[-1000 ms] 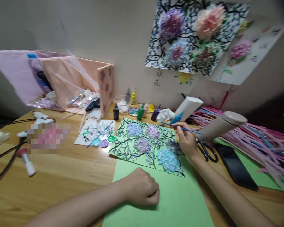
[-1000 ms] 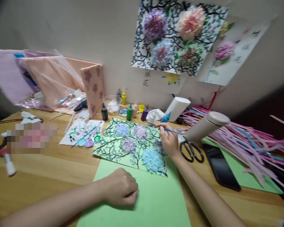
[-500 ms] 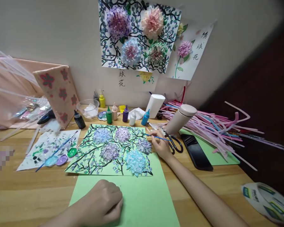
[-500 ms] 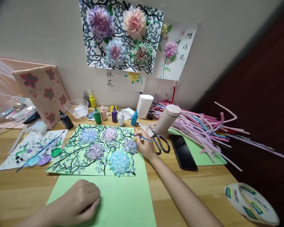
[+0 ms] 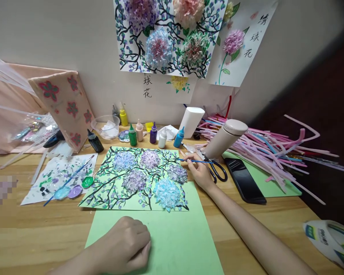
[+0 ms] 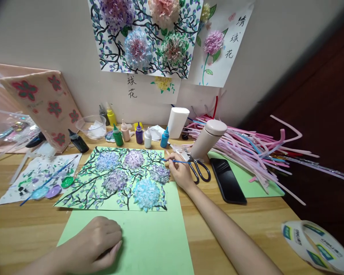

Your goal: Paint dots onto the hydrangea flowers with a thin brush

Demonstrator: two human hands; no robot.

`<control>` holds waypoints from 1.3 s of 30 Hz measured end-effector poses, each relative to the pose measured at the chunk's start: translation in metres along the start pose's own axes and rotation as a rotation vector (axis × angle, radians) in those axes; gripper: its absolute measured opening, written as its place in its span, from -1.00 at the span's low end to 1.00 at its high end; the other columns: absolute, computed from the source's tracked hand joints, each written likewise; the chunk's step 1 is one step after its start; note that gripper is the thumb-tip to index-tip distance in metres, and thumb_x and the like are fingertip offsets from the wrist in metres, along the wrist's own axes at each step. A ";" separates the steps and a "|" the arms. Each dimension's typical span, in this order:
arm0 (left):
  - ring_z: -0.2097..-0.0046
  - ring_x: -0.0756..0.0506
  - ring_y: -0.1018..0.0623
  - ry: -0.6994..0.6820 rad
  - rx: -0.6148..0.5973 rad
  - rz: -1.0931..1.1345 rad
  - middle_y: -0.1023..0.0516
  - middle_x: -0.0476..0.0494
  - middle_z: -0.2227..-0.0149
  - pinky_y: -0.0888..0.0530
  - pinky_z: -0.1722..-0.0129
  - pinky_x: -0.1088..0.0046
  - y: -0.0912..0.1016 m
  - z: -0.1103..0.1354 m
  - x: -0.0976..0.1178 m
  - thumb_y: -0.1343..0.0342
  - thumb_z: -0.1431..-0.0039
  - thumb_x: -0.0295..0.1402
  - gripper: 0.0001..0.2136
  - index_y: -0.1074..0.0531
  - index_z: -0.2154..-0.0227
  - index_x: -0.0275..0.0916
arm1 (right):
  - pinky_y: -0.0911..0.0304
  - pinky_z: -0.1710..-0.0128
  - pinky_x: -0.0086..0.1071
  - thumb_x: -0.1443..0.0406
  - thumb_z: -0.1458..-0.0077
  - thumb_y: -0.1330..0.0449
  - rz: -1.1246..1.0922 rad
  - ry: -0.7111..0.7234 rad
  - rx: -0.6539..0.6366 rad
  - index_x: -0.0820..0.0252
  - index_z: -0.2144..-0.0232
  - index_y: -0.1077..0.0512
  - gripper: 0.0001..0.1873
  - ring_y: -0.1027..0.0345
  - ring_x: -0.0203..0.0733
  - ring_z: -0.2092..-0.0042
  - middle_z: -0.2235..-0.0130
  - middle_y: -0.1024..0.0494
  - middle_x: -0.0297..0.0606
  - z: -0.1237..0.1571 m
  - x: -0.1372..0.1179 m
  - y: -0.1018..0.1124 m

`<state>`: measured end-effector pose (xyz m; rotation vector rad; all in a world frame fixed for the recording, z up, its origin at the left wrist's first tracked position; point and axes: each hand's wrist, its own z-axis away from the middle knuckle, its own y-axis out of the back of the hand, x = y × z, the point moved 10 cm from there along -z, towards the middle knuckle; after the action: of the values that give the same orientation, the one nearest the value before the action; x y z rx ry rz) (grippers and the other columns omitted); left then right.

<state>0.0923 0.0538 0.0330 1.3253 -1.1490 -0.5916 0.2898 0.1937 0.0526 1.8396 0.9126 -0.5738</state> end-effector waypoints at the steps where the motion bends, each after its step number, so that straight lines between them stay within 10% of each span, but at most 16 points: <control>1: 0.59 0.00 -0.17 -0.001 0.000 0.002 -0.24 0.03 0.63 -0.04 0.57 0.40 0.000 0.000 0.000 0.17 -0.04 -0.49 -0.84 -0.07 0.60 -0.22 | -0.20 0.17 -0.31 0.27 -0.16 0.03 -0.001 0.002 0.004 0.13 0.36 -0.33 -0.85 -0.36 -0.17 0.22 0.31 -0.45 -0.27 0.000 -0.001 0.000; 39: 0.59 0.00 -0.18 0.006 0.000 0.024 -0.23 0.02 0.63 -0.02 0.58 0.40 0.000 -0.001 0.000 0.15 -0.04 -0.50 -0.84 -0.09 0.61 -0.21 | -0.26 0.24 -0.30 0.22 -0.16 0.01 -0.032 -0.062 0.060 0.13 0.33 -0.35 -0.83 -0.35 -0.15 0.21 0.29 -0.47 -0.25 0.000 0.015 0.004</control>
<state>0.0928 0.0542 0.0331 1.3108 -1.1583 -0.5696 0.3018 0.1981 0.0444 1.8531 0.8933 -0.6808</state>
